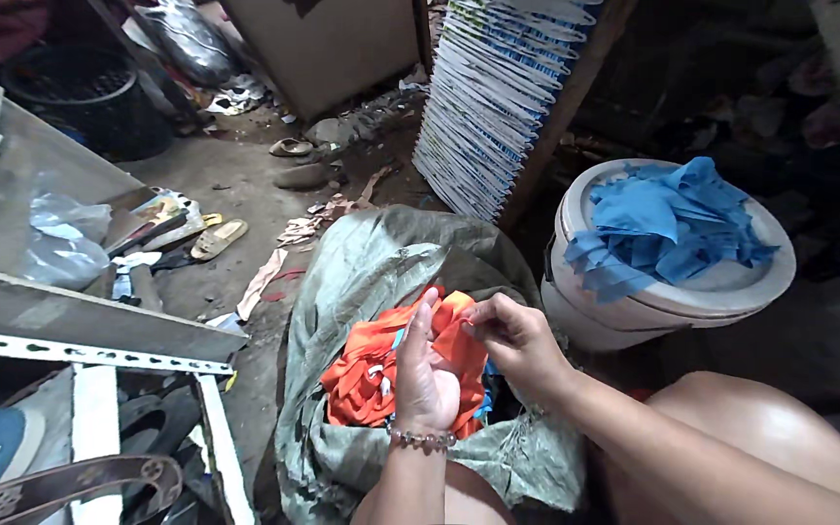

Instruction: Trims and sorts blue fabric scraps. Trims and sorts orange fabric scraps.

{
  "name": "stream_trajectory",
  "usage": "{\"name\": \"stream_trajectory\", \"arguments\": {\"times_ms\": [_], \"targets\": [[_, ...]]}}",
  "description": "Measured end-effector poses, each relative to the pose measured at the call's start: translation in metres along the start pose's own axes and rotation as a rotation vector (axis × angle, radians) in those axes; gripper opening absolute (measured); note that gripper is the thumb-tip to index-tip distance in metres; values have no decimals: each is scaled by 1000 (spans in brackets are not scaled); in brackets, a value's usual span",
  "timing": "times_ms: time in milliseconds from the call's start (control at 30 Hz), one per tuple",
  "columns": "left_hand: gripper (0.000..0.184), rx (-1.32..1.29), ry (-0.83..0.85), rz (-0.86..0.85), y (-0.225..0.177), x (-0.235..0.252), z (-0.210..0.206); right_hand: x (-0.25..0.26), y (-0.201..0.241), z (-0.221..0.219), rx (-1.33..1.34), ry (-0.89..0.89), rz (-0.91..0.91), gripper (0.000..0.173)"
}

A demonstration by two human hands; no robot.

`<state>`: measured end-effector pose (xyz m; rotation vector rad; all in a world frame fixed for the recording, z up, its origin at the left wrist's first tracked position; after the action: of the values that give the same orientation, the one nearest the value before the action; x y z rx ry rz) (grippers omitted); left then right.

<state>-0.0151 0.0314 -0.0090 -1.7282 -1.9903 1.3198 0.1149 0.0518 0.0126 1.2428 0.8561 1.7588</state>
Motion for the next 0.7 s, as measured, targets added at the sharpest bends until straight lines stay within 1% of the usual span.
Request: {"name": "stream_trajectory", "arguments": {"times_ms": [67,100,167,200,267,367,467,567,700], "targets": [[34,10,49,18,3,3,2,1,3,-1,-14,50,11,8],[36,19,69,24,4,3,1,1,3,-1,-22,64,17,8],[38,29,60,28,4,3,-1,1,2,0,-20,44,31,6],[36,33,36,31,5,3,-1,2,0,1,-5,30,22,6],[31,33,3,27,5,4,0,1,-4,4,34,7,-28,6],[30,27,4,-20,2,5,1,2,-7,5,85,11,-166,8],[34,56,55,-111,-1,2,-3,3,-10,6,148,18,-226,15],[37,46,114,-153,-3,-1,-7,4,-9,8,213,-10,-251,17],[38,31,208,-192,-2,-2,-9,4,-11,10,247,-28,-341,24]]}}
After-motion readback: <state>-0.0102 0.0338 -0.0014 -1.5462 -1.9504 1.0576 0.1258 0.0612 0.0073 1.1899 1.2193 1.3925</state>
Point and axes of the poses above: each hand's wrist, its own x-axis towards the middle knuckle, its own z-axis out of the back of the hand, y = z × x, the point moved 7 cm from there along x, towards the middle knuckle, and after that the axes turned 10 degrees about -x, right-handed, at the moved point
